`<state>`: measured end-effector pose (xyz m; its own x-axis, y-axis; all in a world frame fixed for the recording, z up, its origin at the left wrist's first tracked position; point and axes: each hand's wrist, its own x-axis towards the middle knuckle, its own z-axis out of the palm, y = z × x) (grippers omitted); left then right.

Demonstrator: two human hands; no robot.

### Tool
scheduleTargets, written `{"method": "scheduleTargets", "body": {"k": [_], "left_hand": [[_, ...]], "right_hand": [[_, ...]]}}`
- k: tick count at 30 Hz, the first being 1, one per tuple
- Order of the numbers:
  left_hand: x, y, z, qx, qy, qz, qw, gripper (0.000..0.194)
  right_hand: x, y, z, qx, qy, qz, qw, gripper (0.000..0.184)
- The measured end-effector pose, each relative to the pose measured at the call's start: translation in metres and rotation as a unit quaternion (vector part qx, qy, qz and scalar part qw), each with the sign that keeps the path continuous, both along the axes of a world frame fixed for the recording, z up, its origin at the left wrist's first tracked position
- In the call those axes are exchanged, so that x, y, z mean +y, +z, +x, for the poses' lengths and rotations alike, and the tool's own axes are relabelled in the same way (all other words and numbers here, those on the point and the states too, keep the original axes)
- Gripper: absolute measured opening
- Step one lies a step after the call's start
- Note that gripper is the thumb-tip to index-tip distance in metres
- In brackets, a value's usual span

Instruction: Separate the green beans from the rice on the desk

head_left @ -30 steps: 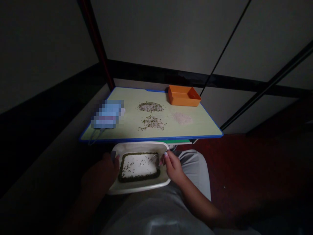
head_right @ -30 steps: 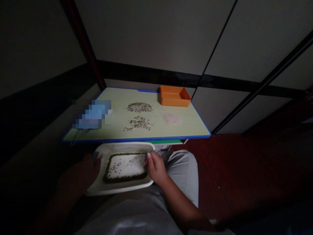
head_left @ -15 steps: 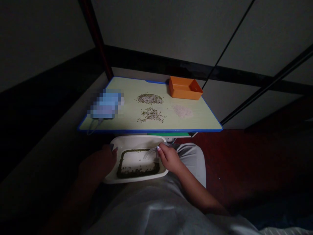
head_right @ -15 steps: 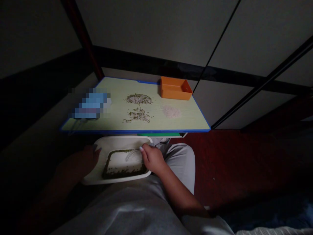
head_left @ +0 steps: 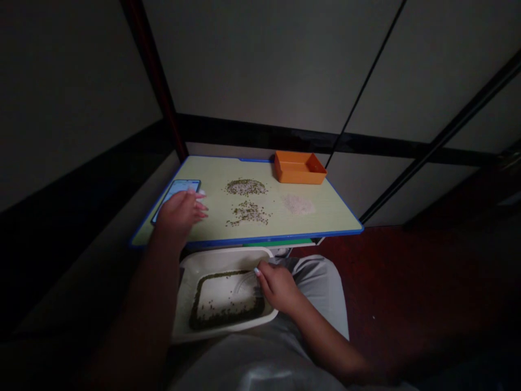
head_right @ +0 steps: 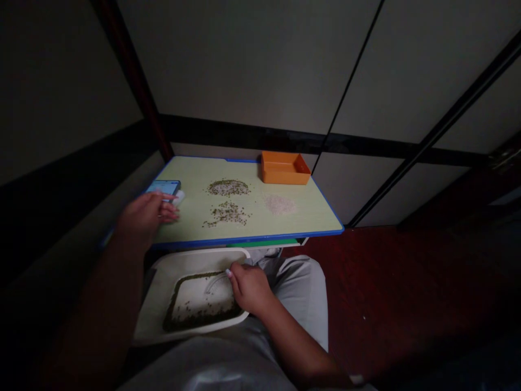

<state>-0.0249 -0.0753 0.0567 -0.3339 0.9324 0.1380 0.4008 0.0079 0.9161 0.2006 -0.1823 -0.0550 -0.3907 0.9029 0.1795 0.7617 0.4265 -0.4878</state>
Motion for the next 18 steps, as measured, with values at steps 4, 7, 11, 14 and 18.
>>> {"method": "scheduleTargets", "body": {"k": [4,7,11,14,18], "left_hand": [[0.045,0.002,0.015,-0.027,0.007,0.092,0.995,0.055],[0.053,-0.013,0.018,0.053,0.015,0.132,0.99,0.044],[0.046,-0.04,0.016,0.195,-0.036,0.146,0.969,0.029],[0.046,-0.053,0.016,0.236,-0.063,0.153,0.957,0.031],[0.058,-0.061,0.017,0.253,-0.086,0.146,0.953,0.031]], "right_hand": [[0.0,-0.003,-0.001,-0.019,-0.002,0.005,1.0,0.028],[0.0,-0.007,-0.001,-0.019,-0.007,0.007,1.0,0.028],[0.0,-0.013,-0.005,-0.015,-0.001,0.023,1.0,0.024],[0.001,-0.018,-0.008,-0.017,-0.009,0.03,0.999,0.021],[0.003,-0.029,-0.008,0.002,-0.025,0.031,0.999,0.02]]}}
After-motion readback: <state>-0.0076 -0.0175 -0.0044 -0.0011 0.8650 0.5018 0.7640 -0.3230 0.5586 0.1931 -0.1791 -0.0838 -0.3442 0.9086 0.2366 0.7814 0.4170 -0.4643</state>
